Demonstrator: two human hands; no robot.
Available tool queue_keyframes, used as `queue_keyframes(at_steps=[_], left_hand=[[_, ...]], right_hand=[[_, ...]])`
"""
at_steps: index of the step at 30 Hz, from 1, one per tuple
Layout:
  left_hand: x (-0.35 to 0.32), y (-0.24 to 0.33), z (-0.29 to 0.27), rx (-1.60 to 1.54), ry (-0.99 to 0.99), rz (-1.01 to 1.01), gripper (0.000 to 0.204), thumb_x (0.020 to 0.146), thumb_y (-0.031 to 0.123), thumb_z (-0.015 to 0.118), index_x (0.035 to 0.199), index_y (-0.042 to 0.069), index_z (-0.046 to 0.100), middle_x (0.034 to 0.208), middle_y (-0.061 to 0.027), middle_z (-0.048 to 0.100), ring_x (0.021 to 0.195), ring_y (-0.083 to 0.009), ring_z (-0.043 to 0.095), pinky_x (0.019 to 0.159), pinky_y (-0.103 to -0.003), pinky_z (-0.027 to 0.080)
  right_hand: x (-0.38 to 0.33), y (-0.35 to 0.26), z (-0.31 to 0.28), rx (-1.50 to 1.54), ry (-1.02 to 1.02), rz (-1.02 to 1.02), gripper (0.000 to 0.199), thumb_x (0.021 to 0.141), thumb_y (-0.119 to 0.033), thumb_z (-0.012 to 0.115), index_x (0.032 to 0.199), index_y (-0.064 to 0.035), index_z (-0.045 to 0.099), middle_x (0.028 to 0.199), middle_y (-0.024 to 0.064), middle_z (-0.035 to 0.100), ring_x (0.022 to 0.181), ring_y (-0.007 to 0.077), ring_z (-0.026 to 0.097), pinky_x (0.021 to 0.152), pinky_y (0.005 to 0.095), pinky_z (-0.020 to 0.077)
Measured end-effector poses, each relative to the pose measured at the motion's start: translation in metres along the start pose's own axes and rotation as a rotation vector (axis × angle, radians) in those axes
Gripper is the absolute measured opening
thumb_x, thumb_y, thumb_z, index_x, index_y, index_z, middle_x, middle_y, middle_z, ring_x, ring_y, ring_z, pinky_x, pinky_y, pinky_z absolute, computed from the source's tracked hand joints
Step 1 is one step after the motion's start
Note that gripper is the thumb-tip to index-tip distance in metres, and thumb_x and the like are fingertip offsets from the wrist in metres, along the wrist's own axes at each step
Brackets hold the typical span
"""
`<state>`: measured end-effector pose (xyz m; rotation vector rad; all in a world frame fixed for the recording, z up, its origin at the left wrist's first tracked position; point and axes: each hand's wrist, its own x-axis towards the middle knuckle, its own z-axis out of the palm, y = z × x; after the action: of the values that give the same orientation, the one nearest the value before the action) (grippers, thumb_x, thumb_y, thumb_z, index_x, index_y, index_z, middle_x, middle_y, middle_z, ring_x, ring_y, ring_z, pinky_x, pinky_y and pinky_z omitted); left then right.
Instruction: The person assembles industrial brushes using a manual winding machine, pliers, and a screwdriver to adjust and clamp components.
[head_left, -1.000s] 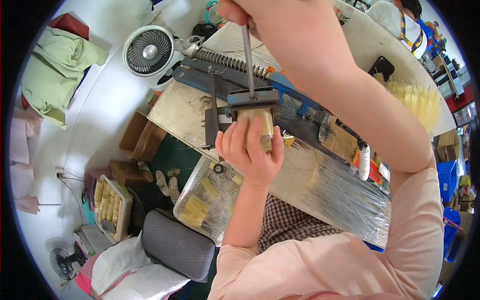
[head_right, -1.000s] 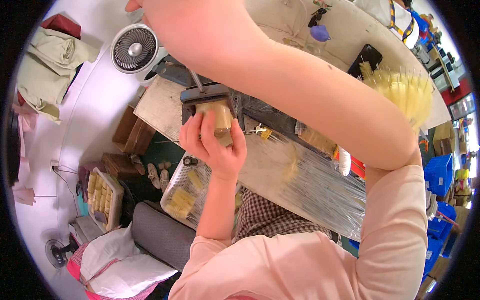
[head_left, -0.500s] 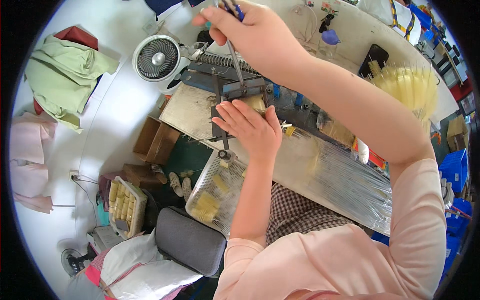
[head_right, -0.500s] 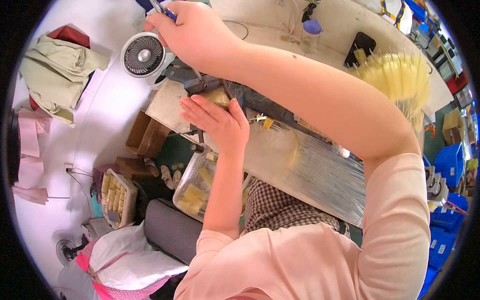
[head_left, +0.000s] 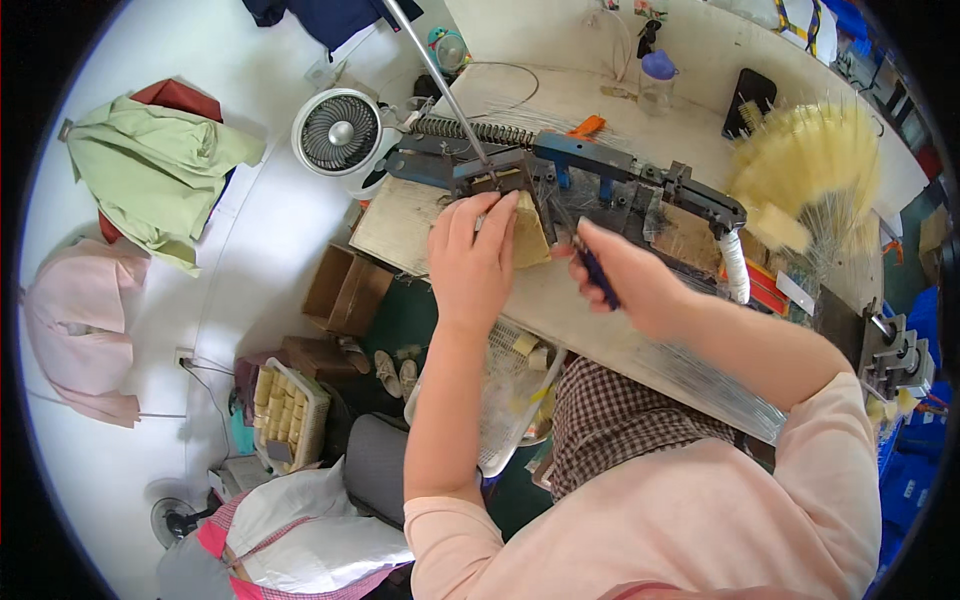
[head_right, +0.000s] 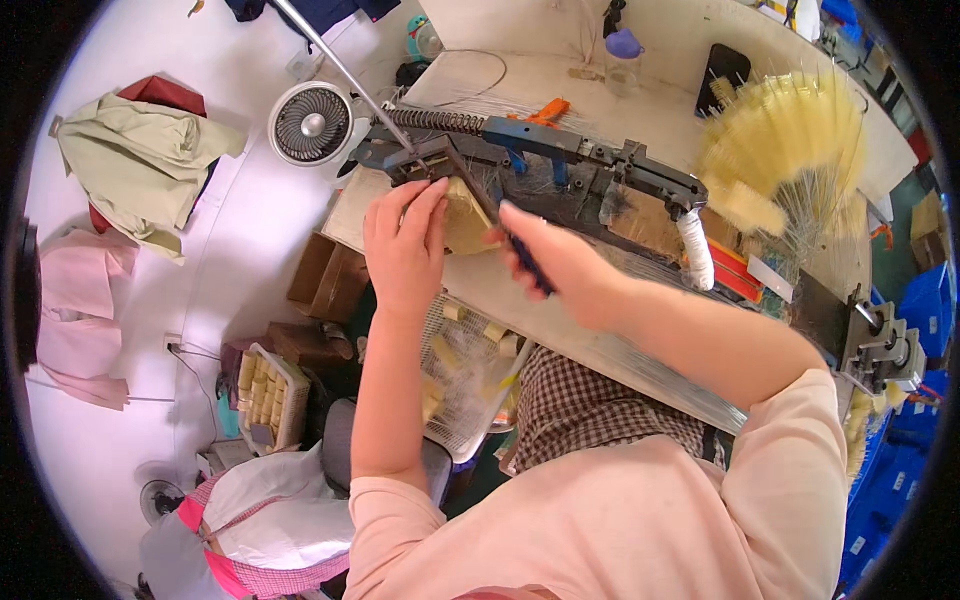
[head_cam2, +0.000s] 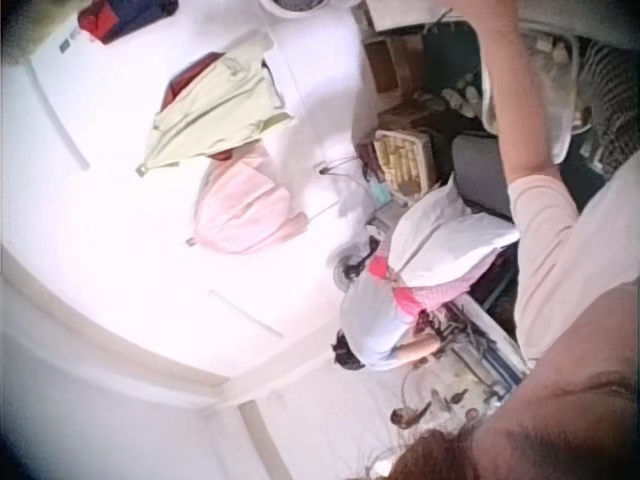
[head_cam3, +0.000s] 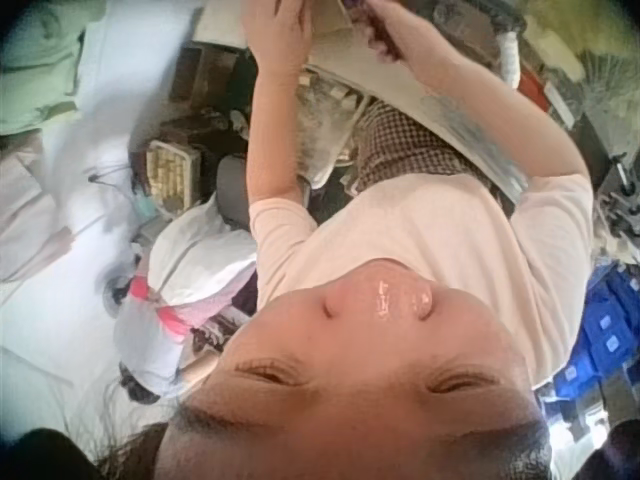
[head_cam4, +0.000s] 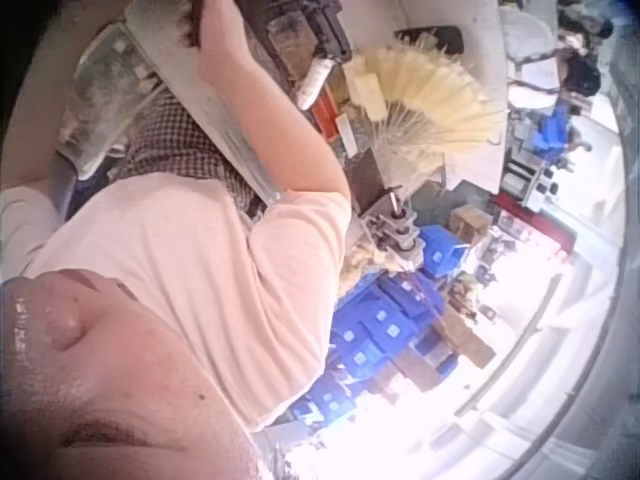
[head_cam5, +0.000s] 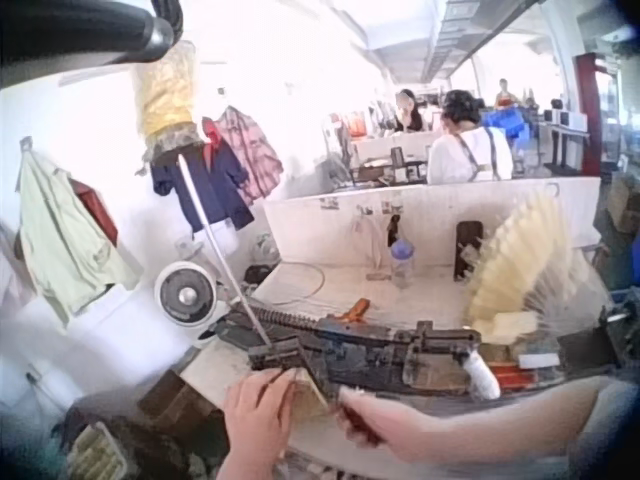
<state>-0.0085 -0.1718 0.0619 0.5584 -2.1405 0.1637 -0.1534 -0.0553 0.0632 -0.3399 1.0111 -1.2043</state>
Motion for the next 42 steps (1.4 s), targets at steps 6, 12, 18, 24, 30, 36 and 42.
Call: queue_keyframes(at_steps=[6,12,18,24,30,36,42], left_hand=[[0.004,-0.005,-0.002,-0.04,-0.118,0.041,0.023,0.074,0.007,0.064,0.097,0.009,0.062,0.092,-0.0051,0.056,0.085,-0.0249,0.054,0.072,-0.035,0.045],[0.009,0.0,-0.008,-0.016,-0.187,0.007,0.028,0.072,0.005,0.062,0.099,0.009,0.061,0.089,-0.0056,0.056,0.084,-0.0255,0.054,0.072,-0.035,0.046],[0.006,0.009,-0.006,0.104,-0.331,-0.024,0.037,0.071,0.007,0.057,0.107,0.012,0.06,0.095,-0.0049,0.059,0.087,-0.0265,0.054,0.074,-0.036,0.046],[0.006,0.015,-0.017,0.098,-0.226,-0.031,0.028,0.074,0.003,0.057,0.101,0.01,0.062,0.083,-0.0077,0.055,0.081,-0.0284,0.053,0.071,-0.038,0.044],[0.007,0.016,-0.012,0.16,-0.209,-0.018,0.03,0.073,0.005,0.058,0.102,0.011,0.062,0.087,-0.0036,0.057,0.082,-0.0244,0.054,0.069,-0.035,0.045],[0.008,0.016,-0.012,0.152,-0.202,-0.036,0.028,0.074,0.006,0.059,0.102,0.01,0.062,0.088,-0.0034,0.057,0.082,-0.0244,0.055,0.069,-0.035,0.046],[0.007,0.015,-0.014,0.157,-0.211,-0.021,0.028,0.075,0.006,0.058,0.102,0.01,0.062,0.088,-0.0038,0.057,0.082,-0.0241,0.055,0.069,-0.034,0.046]], right_hand=[[-0.001,0.022,0.022,0.432,-0.263,0.155,0.036,0.089,-0.044,0.048,0.092,-0.0089,0.046,0.069,-0.0001,0.044,0.054,0.011,0.043,0.043,0.0232,0.0294],[0.015,0.017,0.028,0.631,-0.287,0.097,0.035,0.088,-0.045,0.05,0.089,-0.0099,0.047,0.064,-0.0016,0.043,0.046,0.0099,0.037,0.037,0.0207,0.0267],[0.031,0.016,0.025,0.672,-0.231,0.13,0.031,0.089,-0.043,0.049,0.085,-0.013,0.045,0.06,-0.0035,0.041,0.042,0.0074,0.031,0.036,0.0206,0.0218],[0.025,0.016,0.036,0.697,-0.272,0.124,0.03,0.091,-0.04,0.046,0.089,-0.0101,0.044,0.061,-0.0036,0.041,0.044,0.0076,0.035,0.036,0.0204,0.0241],[0.028,0.004,0.043,0.753,-0.235,0.135,0.028,0.093,-0.039,0.042,0.087,-0.0112,0.043,0.062,-0.0039,0.04,0.045,0.0067,0.032,0.036,0.0198,0.0239],[0.03,0.001,0.036,0.679,-0.283,0.116,0.027,0.093,-0.038,0.041,0.084,-0.0121,0.043,0.063,-0.0041,0.04,0.046,0.0069,0.031,0.037,0.0201,0.0233],[0.026,-0.005,0.04,0.716,-0.275,0.172,0.028,0.094,-0.038,0.04,0.083,-0.0128,0.043,0.062,-0.0043,0.039,0.046,0.0065,0.03,0.037,0.0204,0.0224]])
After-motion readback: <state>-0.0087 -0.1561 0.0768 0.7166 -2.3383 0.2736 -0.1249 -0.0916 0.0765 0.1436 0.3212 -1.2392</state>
